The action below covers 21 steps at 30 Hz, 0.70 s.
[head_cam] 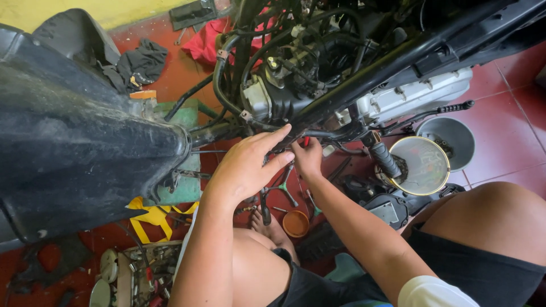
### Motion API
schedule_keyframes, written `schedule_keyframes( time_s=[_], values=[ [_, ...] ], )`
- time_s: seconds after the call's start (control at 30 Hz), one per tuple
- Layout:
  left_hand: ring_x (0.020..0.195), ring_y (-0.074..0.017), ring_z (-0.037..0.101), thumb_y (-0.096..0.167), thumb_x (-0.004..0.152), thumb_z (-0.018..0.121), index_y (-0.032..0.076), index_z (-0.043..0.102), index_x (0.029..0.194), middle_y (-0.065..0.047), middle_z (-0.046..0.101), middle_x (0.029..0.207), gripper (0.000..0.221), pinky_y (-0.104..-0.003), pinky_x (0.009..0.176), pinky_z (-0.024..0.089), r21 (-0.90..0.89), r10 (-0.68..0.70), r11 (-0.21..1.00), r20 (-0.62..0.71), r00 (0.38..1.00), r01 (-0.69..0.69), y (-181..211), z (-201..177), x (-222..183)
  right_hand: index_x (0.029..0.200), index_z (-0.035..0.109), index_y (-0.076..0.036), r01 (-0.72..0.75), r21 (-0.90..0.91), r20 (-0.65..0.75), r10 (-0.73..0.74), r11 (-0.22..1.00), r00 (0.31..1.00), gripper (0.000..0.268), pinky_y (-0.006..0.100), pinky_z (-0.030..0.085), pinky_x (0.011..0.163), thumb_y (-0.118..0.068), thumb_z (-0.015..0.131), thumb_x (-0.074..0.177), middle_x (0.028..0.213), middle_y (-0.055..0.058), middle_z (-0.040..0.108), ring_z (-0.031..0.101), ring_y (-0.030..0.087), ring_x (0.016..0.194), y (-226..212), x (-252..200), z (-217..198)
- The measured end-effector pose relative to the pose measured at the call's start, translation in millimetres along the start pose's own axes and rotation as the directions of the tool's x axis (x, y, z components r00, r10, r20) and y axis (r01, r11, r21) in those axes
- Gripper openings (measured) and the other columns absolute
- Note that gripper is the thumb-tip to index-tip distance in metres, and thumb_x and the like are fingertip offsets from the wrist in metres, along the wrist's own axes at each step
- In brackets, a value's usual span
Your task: Cleaning the exterior of a motorcycle engine using a small brush to remove dirt and grime.
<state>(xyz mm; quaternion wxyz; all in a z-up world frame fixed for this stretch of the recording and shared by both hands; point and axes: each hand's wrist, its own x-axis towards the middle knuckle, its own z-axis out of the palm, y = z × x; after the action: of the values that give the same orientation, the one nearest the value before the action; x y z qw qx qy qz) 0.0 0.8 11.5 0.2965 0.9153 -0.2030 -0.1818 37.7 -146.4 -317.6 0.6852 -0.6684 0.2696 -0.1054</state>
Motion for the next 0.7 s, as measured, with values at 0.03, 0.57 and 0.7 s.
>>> schedule_keyframes(
  time_s=[0.03, 0.57, 0.7],
  values=[
    [0.120, -0.0376, 0.065, 0.040, 0.101, 0.054, 0.015, 0.053, 0.151, -0.019, 0.066, 0.135, 0.056, -0.049, 0.103, 0.049, 0.000, 0.013, 1.000, -0.001, 1.000, -0.013, -0.8, 0.0, 0.0, 0.073, 0.056, -0.010, -0.013, 0.007, 0.025, 0.013, 1.000, 1.000, 0.034, 0.029, 0.047, 0.056, -0.022, 0.086, 0.084, 0.060, 0.006, 0.062, 0.059, 0.015, 0.061, 3.9, 2.2, -0.8],
    [0.131, -0.0378, 0.058, 0.038, 0.101, 0.053, 0.018, 0.048, 0.155, -0.017, 0.063, 0.142, 0.058, -0.050, 0.109, 0.045, -0.006, -0.039, 0.999, 0.094, 0.995, 0.040, -1.3, -0.3, 4.6, 0.079, 0.069, -0.009, 0.016, -0.061, 0.183, -0.005, 0.998, 0.983, 0.025, 0.029, 0.051, 0.051, -0.028, 0.084, 0.089, 0.061, 0.006, 0.063, 0.060, 0.014, 0.058, 14.0, 21.1, -10.7],
    [0.132, -0.0386, 0.057, 0.038, 0.101, 0.052, 0.018, 0.046, 0.156, -0.017, 0.062, 0.143, 0.059, -0.050, 0.109, 0.044, 0.004, -0.035, 0.999, 0.117, 0.993, 0.035, -1.1, -3.9, 4.9, 0.085, 0.075, -0.008, 0.076, -0.118, 0.245, -0.045, 0.990, 0.968, 0.022, 0.037, 0.053, 0.056, -0.028, 0.084, 0.089, 0.066, 0.010, 0.067, 0.064, 0.016, 0.065, 10.7, 27.6, -11.7]
  ],
)
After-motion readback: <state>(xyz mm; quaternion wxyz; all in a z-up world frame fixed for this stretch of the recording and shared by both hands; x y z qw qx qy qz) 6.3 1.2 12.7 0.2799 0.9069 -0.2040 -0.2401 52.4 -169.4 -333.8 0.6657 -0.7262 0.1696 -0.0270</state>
